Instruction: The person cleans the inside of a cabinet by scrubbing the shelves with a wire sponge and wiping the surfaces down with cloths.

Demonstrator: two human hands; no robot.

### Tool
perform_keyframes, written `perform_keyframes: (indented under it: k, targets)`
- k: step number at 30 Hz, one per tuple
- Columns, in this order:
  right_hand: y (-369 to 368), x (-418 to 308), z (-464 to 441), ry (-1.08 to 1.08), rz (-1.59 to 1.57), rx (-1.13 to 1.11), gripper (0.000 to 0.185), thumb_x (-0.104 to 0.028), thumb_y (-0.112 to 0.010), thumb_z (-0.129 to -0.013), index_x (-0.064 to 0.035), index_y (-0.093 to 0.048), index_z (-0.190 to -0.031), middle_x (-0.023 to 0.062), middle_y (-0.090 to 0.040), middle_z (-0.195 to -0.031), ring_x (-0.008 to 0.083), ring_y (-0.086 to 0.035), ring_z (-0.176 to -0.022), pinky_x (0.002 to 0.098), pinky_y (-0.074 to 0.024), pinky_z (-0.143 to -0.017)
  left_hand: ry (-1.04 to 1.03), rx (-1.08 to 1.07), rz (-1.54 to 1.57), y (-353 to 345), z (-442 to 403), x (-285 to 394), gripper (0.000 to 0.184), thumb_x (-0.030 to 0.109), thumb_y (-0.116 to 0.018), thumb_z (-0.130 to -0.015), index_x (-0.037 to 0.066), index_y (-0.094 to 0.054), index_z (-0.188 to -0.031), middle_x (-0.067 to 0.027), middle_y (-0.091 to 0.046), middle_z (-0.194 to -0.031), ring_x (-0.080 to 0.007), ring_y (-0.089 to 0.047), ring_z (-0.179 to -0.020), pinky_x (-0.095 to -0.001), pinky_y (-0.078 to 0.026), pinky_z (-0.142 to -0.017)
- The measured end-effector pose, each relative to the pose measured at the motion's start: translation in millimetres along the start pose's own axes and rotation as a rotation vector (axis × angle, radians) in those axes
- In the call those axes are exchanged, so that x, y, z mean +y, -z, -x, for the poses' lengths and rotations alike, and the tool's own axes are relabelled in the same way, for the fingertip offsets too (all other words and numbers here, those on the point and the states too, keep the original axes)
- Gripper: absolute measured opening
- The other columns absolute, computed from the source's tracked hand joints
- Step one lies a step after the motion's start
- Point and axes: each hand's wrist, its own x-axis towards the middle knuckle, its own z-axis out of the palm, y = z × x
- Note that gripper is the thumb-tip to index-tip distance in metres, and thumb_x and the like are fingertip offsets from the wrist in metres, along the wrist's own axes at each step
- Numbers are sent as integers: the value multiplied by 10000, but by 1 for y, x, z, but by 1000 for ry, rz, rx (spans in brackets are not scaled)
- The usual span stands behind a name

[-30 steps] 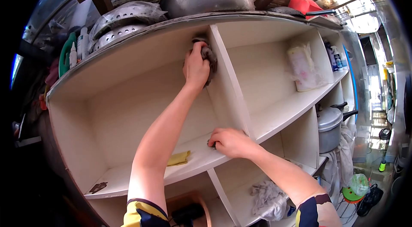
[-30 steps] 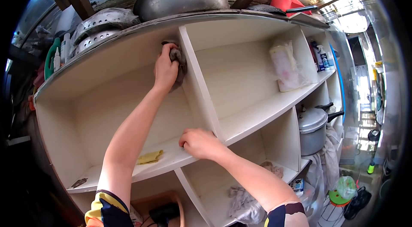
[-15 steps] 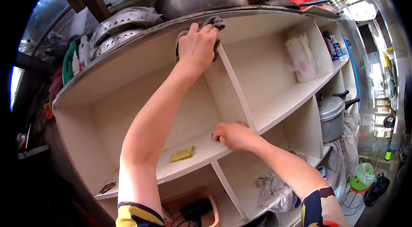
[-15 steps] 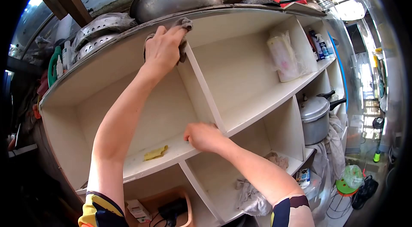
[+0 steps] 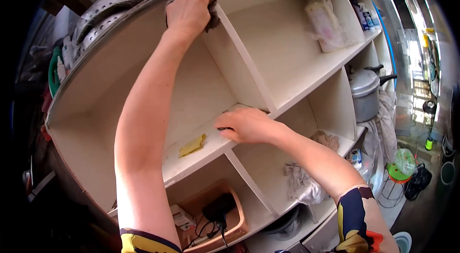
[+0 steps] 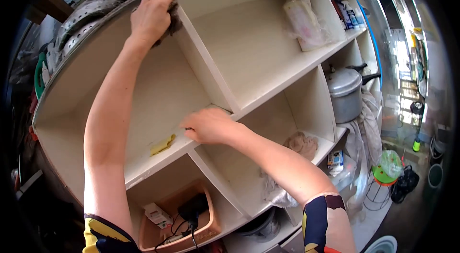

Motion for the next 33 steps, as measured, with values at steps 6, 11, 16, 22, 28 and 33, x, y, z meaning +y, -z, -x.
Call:
perform_keyframes:
  k: [6, 11, 16, 22, 28, 33]
  targets:
    - [-42, -27, 13, 146, 309, 327, 304, -294, -610, -925, -110, -628, -1166, 54, -653, -1191, 318, -590, -1114, 453, -484, -907, -316, 5, 154, 5, 78, 39, 396, 49, -601, -794, 165, -664, -1168, 61, -648, -1261, -217, -597, -1001, -378, -561, -716]
    - [-54, -37, 3, 116, -32, 552, 310, -241, -630, -887, -46, -622, -1128, 158, -638, -1138, 387, -567, -1117, 518, -439, -928, -548, -251, 386, 29, 153, 89, 343, 80, -626, -768, 166, -693, -1094, 87, -644, -1246, -183, -574, -1002, -326, -537, -666]
    - [-78, -39, 21, 125, 146, 659, 378, -262, -675, -873, -32, -616, -1168, 138, -650, -1126, 356, -559, -1135, 495, -424, -938, -800, -387, 299, 39, 144, 95, 261, 150, -667, -762, 176, -729, -1014, 117, -657, -1221, -162, -568, -998, -304, -527, -642]
    - [-68, -32, 27, 233, 265, 623, 454, -373, -662, -881, -9, -622, -1150, 110, -595, -1230, 276, -498, -1228, 472, -369, -1020, -789, -441, 361, 40, 132, 87, 348, 118, -657, -729, 187, -726, -1063, 110, -690, -1150, -172, -580, -958, -305, -523, -670]
    - [-52, -20, 44, 340, 285, 549, 372, -222, -682, -862, -61, -623, -1192, 83, -569, -1323, 286, -431, -1344, 483, -346, -1101, -368, -214, 333, 72, 131, 52, 327, 1, -660, -742, 111, -711, -1046, 34, -689, -1146, -224, -604, -995, -357, -533, -800]
    - [-27, -1, 76, 298, 127, 870, 297, 68, -559, -728, -13, -673, -991, 119, -659, -1094, 339, -591, -1106, 435, -496, -940, -85, -132, 260, 112, 160, 8, 438, -58, -616, -760, 123, -690, -1152, 17, -670, -1203, -239, -598, -1038, -357, -513, -881]
